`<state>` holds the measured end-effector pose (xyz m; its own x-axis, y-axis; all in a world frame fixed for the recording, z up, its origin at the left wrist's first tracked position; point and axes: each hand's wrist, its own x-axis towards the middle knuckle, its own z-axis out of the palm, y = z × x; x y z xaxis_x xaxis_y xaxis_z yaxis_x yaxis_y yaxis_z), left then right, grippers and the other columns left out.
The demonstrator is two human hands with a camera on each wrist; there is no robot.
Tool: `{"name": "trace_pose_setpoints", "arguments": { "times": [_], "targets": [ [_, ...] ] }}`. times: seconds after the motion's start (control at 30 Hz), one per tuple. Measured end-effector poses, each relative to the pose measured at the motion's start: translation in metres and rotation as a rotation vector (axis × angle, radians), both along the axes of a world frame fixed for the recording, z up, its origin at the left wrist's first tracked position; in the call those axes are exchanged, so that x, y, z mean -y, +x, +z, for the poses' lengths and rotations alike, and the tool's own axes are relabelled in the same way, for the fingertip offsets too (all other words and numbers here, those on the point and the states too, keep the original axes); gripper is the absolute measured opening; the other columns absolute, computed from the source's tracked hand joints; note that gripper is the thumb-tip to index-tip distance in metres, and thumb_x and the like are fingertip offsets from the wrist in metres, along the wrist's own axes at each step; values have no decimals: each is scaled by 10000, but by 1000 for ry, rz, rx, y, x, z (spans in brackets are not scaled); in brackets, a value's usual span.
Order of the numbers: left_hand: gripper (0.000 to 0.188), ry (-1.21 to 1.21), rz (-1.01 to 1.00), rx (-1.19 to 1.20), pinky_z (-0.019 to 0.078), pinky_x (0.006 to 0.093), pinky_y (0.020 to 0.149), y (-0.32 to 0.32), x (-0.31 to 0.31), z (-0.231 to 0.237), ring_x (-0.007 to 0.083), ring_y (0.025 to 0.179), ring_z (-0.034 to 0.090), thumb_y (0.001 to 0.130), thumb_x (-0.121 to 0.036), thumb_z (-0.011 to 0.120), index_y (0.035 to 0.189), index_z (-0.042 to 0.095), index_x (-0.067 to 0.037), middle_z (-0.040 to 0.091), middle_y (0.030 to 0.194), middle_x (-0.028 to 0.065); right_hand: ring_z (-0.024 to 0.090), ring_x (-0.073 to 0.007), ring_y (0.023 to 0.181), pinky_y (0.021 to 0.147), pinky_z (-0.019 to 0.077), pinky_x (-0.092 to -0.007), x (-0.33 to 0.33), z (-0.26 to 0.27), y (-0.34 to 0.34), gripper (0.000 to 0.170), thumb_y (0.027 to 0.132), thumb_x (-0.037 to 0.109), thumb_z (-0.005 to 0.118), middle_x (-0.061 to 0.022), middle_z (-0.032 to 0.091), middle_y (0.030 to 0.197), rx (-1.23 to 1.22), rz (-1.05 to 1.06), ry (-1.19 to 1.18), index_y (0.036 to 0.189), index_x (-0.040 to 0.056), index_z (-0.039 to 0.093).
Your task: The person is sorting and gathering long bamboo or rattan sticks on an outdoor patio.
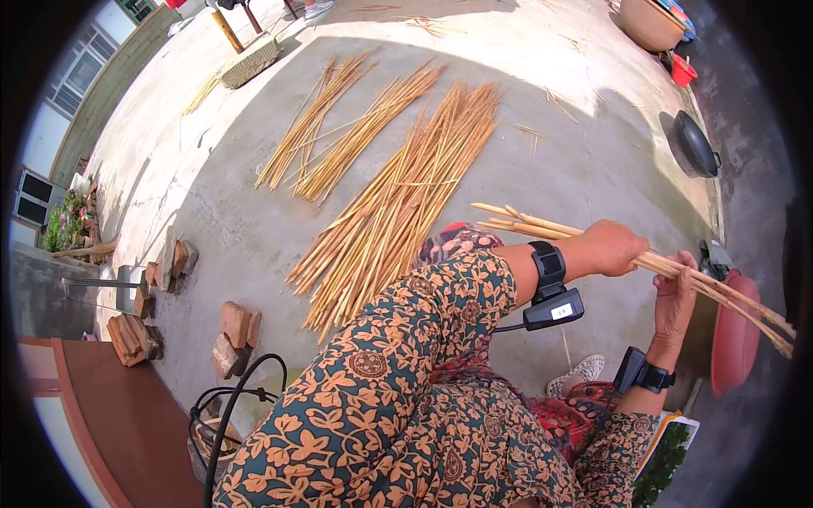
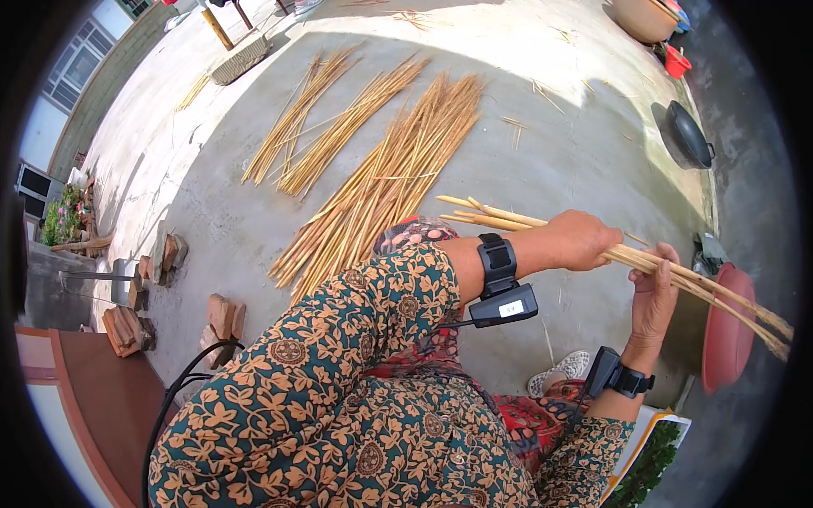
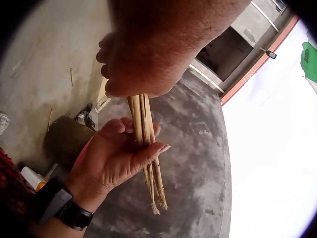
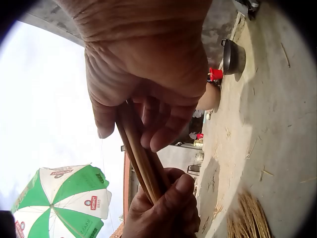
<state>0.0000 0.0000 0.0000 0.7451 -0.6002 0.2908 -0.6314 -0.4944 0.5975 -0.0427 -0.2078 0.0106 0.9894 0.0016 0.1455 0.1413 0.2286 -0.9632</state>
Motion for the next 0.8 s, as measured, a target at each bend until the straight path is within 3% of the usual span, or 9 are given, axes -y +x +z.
{"name": "trace_pose_setpoints", "arguments": {
  "times": [0.17,0.3,0.57,0.8],
  "targets": [
    [137,-138,156,124,463,448,566,10,-25,10,330,679,610,779,-205,591,832,566,-82,618,687,121,528,-94,748,661,447,-219,-25,20,-11,494,902,259,558,-78,569,1044,-10,-104,-106,1282,-8,391],
    [75,-192,285,200,466,447,562,13,-32,9,336,686,611,772,-133,558,826,567,-83,617,705,122,535,-92,763,674,454,-213,-6,10,-26,420,916,252,538,-75,572,1049,-85,-221,-23,1241,7,435],
    [96,-170,276,209,480,443,593,15,-18,14,332,741,631,753,-82,539,840,577,-76,629,759,127,530,-90,742,655,449,-213,16,-5,-48,323,918,238,536,-49,587,936,-117,-187,-50,1151,19,494],
    [113,-287,308,151,493,431,586,14,-12,34,332,724,635,735,-79,558,843,574,-50,624,790,154,534,-89,722,654,448,-216,-24,0,-26,287,917,226,538,-30,592,893,-157,-142,-38,1129,34,515]
  ]
}}
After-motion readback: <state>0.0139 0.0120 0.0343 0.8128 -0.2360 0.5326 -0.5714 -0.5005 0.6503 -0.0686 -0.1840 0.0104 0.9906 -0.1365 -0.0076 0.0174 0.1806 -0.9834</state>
